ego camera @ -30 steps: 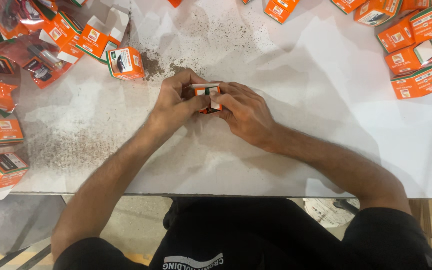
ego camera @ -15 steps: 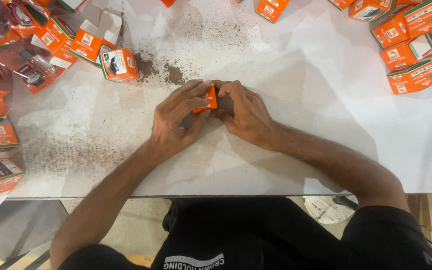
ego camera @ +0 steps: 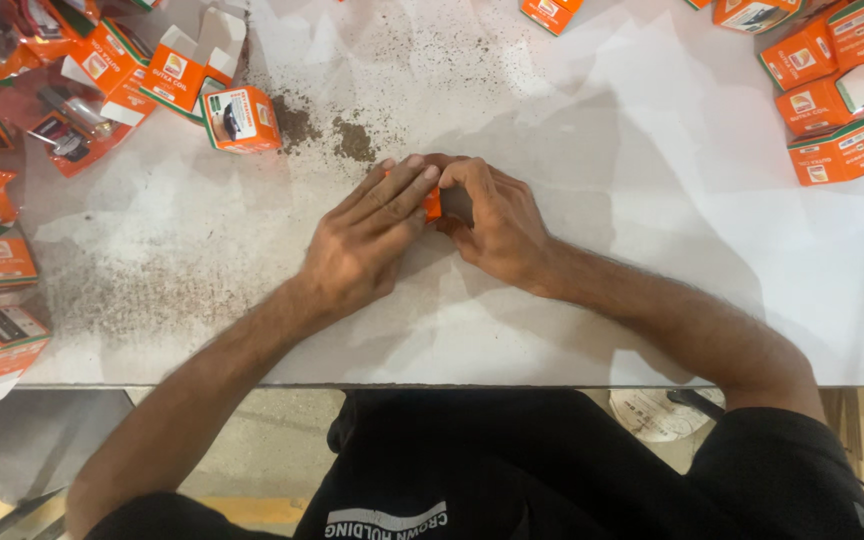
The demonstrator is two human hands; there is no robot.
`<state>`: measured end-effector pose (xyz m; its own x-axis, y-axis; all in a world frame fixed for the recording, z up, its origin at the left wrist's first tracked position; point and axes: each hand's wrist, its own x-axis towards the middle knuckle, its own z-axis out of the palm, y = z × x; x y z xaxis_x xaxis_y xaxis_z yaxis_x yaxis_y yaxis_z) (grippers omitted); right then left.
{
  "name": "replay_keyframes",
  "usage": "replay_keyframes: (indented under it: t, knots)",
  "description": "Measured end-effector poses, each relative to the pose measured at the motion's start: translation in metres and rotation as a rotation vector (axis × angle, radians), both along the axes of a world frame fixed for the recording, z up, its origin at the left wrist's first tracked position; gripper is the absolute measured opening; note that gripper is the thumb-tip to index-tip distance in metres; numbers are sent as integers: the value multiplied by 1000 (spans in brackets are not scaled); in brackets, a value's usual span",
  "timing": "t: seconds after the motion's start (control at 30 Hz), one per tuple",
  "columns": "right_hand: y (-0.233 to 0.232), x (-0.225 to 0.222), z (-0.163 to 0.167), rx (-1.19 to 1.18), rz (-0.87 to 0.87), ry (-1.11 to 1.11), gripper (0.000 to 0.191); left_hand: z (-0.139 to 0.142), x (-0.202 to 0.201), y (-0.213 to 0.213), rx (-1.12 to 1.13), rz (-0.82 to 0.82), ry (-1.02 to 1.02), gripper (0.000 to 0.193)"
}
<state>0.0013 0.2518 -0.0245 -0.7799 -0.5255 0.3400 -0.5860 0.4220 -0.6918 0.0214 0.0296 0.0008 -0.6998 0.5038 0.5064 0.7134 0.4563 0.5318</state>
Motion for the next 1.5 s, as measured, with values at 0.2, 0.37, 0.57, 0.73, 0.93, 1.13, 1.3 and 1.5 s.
replay_keyframes:
  t: [0.2, 0.37, 0.57, 0.73, 0.93, 1.13, 1.3, 1.5]
  knots:
    - [-1, -4, 2, -29, 3, 19, 53, 20, -14, -11, 315, -83, -485, 23]
    - [-2, -4, 1, -29, -11, 7, 48, 19, -16, -21, 94, -56, -397, 22]
    - [-3, -3, 7, -44, 5, 23, 48, 1, 0, -9, -71, -34, -109, 28]
    - [-2, -2, 3, -32, 30, 47, 60, -12, 14, -9, -24, 90, -178, 31]
    - [4, -19, 10, 151, -21, 412, 73, -17, 22, -38, -306, 74, 0, 49]
    - [10, -39, 23, 119, -117, 599, 93, 1, -26, -102, -803, 545, 296, 57]
    - [-10, -16, -6, -101, 189, -28, 88, -20, -24, -33, -131, 85, -70, 44]
    - [46, -63, -5, 503, -280, 627, 72, -14, -42, -68, -596, 567, 18, 53]
